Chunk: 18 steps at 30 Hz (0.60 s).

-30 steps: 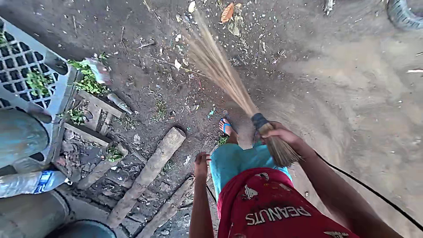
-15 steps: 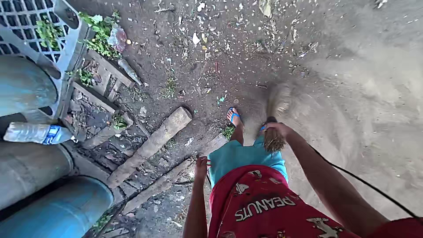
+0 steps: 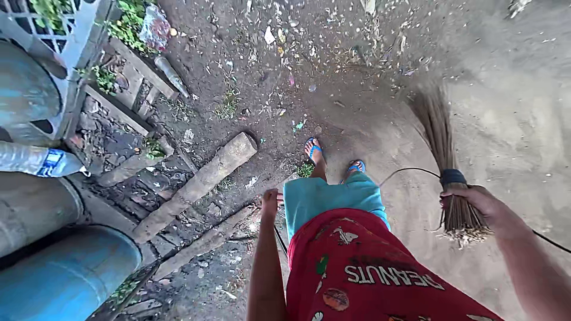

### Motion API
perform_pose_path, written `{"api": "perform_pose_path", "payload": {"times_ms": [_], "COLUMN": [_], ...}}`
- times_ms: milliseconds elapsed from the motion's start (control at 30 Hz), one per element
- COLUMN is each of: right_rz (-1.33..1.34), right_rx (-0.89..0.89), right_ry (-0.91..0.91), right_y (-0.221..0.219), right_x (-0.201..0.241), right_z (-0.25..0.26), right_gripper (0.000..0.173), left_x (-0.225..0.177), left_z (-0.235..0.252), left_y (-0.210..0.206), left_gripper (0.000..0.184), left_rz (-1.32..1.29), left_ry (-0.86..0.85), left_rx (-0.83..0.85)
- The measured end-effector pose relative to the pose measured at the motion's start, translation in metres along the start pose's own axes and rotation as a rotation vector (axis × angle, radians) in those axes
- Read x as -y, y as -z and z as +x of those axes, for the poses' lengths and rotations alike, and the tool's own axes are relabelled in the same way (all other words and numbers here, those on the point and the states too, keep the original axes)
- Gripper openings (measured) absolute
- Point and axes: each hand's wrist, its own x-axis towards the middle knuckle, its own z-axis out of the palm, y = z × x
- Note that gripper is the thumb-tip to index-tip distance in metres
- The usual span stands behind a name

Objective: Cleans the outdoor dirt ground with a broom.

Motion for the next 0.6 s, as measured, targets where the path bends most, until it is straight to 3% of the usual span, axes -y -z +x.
{"api": "perform_pose_path", "payload": {"times_ms": [100, 200, 233, 333, 400, 500, 600], "right_rz": [0.049, 0.183, 0.174, 0.027, -0.006, 0.035, 0.149], "right_rx": [-0.047, 0.066, 0.144, 0.568, 0.835, 1.011, 1.047], "right_ry": [-0.13, -0.133, -0.073, 0.188, 0.243, 0.202, 0.169], "right_y": [-0.04, -0.121, -0.156, -0.265, -0.318, -0.327, -0.266], "right_x": [0.043, 0.113, 0.13, 0.142, 0.156, 0.163, 0.137], "right_z": [0.05, 0.055, 0.043, -0.012, -0.049, -0.059, -0.019], "right_gripper": [0.016, 0.028, 0.031, 0.018, 0.019, 0.019, 0.019], "left_x": [0.027, 0.057, 0.066, 0.083, 0.078, 0.05, 0.001], "left_z": [-0.017, -0.049, -0.057, -0.069, -0.065, -0.049, -0.032], "left_y": [-0.004, -0.011, -0.014, -0.02, -0.025, -0.024, -0.022], "left_gripper": [0.04, 0.038, 0.038, 0.036, 0.037, 0.041, 0.038], "left_rz": [-0.014, 0.005, 0.004, -0.017, -0.005, 0.115, 0.081], "left_ry": [0.025, 0.101, 0.116, 0.166, 0.227, 0.187, -0.052], "left_rx": [-0.017, -0.027, -0.034, -0.049, -0.019, 0.065, 0.029]}}
